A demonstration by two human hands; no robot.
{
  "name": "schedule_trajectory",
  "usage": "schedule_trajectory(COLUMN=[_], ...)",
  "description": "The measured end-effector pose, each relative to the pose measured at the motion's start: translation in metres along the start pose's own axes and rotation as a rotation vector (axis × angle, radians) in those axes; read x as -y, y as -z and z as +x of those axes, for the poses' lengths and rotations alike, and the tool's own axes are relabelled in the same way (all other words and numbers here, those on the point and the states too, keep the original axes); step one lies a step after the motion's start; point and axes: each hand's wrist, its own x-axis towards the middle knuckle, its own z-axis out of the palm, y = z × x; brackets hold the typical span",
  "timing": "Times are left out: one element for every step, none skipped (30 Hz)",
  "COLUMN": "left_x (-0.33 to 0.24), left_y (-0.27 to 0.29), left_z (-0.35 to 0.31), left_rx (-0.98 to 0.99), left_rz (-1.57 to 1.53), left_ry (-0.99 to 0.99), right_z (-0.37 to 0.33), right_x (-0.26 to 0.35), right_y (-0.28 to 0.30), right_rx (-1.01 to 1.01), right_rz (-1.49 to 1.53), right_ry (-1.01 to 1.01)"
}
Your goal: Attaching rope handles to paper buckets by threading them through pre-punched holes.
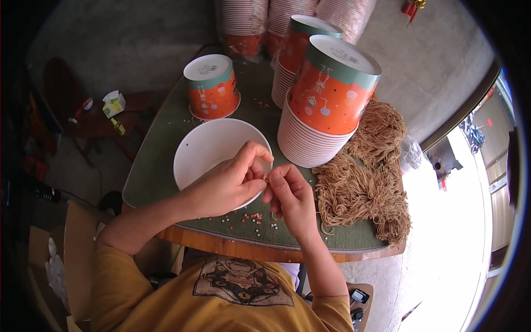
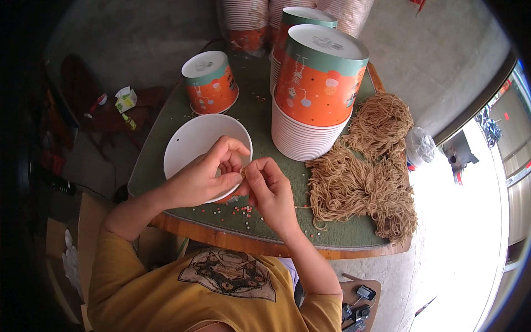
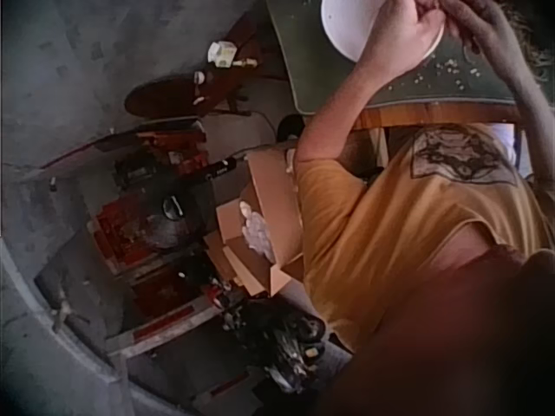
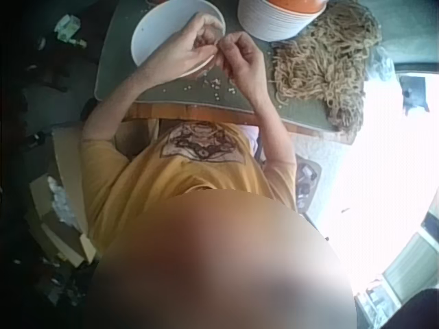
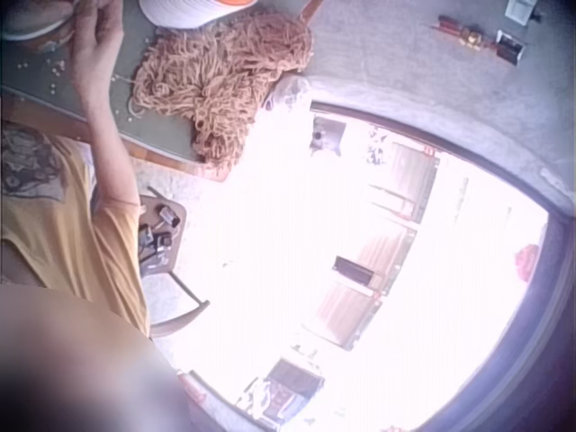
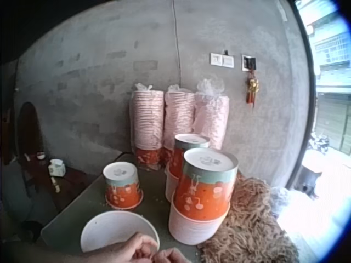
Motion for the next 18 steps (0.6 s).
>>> schedule_trajectory(left_x=[0.0,0.001,0.002,0.002,0.001,0.002,0.003,0.004,0.005,0.004,0.002,0.001,0.001,0.001,0.0,0.0,-0.001,-0.002], left_y=[0.001,0.001,0.002,0.003,0.004,0.005,0.004,0.004,0.003,0.002,0.001,0.001,0.002,0.003,0.003,0.004,0.003,0.003], left_z=[0.0,-0.001,-0.001,-0.003,-0.005,-0.007,-0.008,-0.009,-0.01,-0.01,-0.01,-0.011,-0.011,-0.011,-0.01,-0.01,-0.009,-0.009], left_rx=[-0.001,-0.003,-0.007,-0.009,-0.031,-0.051,-0.051,-0.088,-0.123,-0.121,-0.146,-0.174,-0.174,-0.173,-0.172,-0.173,-0.174,-0.173], left_rz=[0.0,0.032,0.065,0.065,0.205,0.344,0.344,0.431,0.517,0.516,0.517,0.52,0.52,0.532,0.544,0.544,0.596,0.647], left_ry=[0.0,0.017,0.035,0.036,-0.017,-0.07,-0.069,-0.15,-0.233,-0.233,-0.235,-0.236,-0.236,-0.251,-0.267,-0.266,-0.285,-0.305], right_z=[-0.001,-0.002,-0.003,-0.005,-0.006,-0.008,-0.009,-0.011,-0.013,-0.014,-0.014,-0.015,-0.016,-0.018,-0.019,-0.02,-0.02,-0.021], right_x=[0.0,-0.001,-0.001,-0.003,-0.006,-0.009,-0.012,-0.015,-0.017,-0.021,-0.026,-0.028,-0.028,-0.027,-0.027,-0.028,-0.029,-0.03], right_y=[0.0,-0.001,-0.001,-0.001,-0.001,0.0,0.0,0.001,0.002,0.001,-0.002,-0.004,-0.005,-0.006,-0.007,-0.008,-0.008,-0.009], right_rx=[0.001,-0.019,-0.038,-0.036,-0.043,-0.053,-0.053,-0.025,-0.002,-0.005,-0.007,-0.008,-0.008,0.019,0.046,0.047,0.06,0.071], right_rz=[0.0,0.016,0.033,0.034,0.041,0.048,0.049,0.06,0.072,0.072,0.076,0.08,0.08,0.059,0.038,0.037,0.036,0.034], right_ry=[0.0,-0.005,-0.01,-0.011,-0.016,-0.021,-0.023,-0.015,-0.007,-0.008,0.042,0.092,0.092,0.067,0.042,0.042,0.02,-0.003])
